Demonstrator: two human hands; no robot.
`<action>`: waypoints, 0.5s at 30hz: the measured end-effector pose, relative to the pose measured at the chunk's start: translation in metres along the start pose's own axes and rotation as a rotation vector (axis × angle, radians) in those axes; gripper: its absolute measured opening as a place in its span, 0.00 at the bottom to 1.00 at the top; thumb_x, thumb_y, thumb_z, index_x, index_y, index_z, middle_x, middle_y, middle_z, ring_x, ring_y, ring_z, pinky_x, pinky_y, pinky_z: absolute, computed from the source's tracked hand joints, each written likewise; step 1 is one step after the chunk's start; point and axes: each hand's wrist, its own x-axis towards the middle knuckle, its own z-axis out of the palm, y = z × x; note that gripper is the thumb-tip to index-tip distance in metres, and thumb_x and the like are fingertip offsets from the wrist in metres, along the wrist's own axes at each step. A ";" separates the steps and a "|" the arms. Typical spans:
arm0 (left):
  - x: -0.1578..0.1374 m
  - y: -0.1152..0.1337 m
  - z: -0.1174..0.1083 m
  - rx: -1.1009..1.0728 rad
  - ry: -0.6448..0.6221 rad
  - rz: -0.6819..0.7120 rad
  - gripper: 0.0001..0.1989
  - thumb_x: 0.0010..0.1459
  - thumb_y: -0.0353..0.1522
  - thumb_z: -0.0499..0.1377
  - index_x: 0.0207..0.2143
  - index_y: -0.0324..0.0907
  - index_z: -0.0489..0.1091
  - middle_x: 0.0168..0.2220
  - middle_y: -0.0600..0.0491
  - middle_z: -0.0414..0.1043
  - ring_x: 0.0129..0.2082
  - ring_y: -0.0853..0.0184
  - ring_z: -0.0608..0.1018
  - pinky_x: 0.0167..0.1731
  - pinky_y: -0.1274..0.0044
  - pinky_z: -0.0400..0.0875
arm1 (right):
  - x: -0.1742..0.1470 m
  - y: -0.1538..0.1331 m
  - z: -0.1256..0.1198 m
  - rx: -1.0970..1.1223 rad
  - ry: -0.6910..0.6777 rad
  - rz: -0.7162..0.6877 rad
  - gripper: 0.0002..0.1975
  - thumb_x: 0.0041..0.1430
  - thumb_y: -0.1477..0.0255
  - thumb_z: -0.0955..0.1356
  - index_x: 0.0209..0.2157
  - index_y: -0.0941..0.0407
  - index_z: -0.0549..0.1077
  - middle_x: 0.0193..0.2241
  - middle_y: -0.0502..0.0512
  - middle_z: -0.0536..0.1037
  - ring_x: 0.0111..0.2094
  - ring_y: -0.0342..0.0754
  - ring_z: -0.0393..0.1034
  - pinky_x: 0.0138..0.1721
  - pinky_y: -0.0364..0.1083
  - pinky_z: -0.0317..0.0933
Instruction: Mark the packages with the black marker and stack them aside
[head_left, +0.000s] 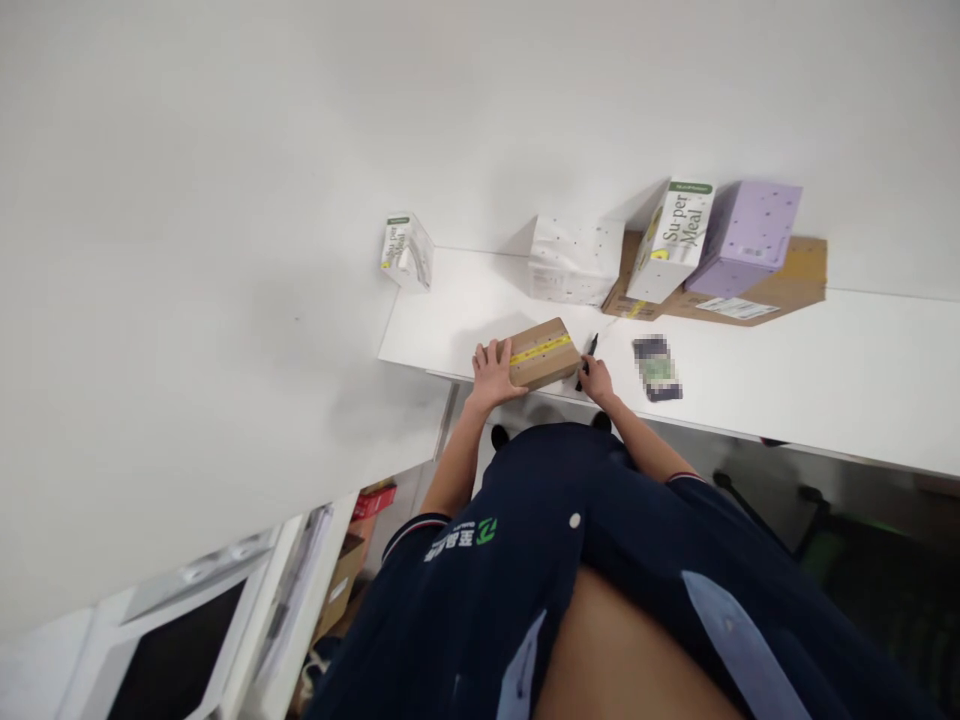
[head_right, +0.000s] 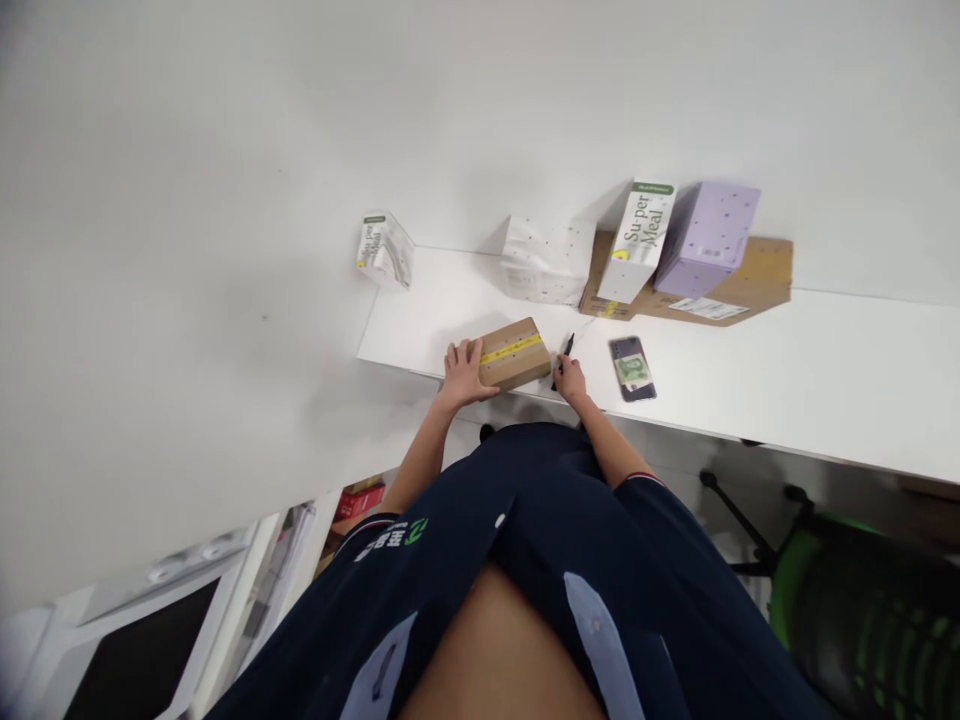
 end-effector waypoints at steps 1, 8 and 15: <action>-0.001 0.001 0.000 0.004 0.001 0.001 0.62 0.41 0.47 0.72 0.72 0.43 0.45 0.72 0.37 0.42 0.71 0.32 0.39 0.67 0.48 0.36 | 0.001 -0.001 0.000 0.002 0.000 0.005 0.25 0.63 0.71 0.62 0.62 0.59 0.67 0.50 0.67 0.73 0.45 0.54 0.72 0.51 0.48 0.64; -0.017 -0.018 0.003 -0.207 0.132 -0.053 0.60 0.45 0.54 0.68 0.72 0.43 0.43 0.74 0.38 0.36 0.73 0.40 0.37 0.68 0.50 0.36 | 0.000 -0.001 -0.010 0.078 0.096 0.019 0.25 0.65 0.71 0.59 0.61 0.62 0.67 0.49 0.68 0.72 0.46 0.56 0.71 0.54 0.52 0.63; -0.045 -0.053 0.047 -0.910 0.293 -0.479 0.28 0.66 0.41 0.46 0.65 0.40 0.62 0.64 0.40 0.65 0.65 0.57 0.68 0.64 0.62 0.61 | -0.006 -0.008 -0.022 0.101 -0.007 -0.177 0.30 0.56 0.79 0.61 0.62 0.64 0.65 0.55 0.69 0.72 0.47 0.55 0.72 0.56 0.52 0.64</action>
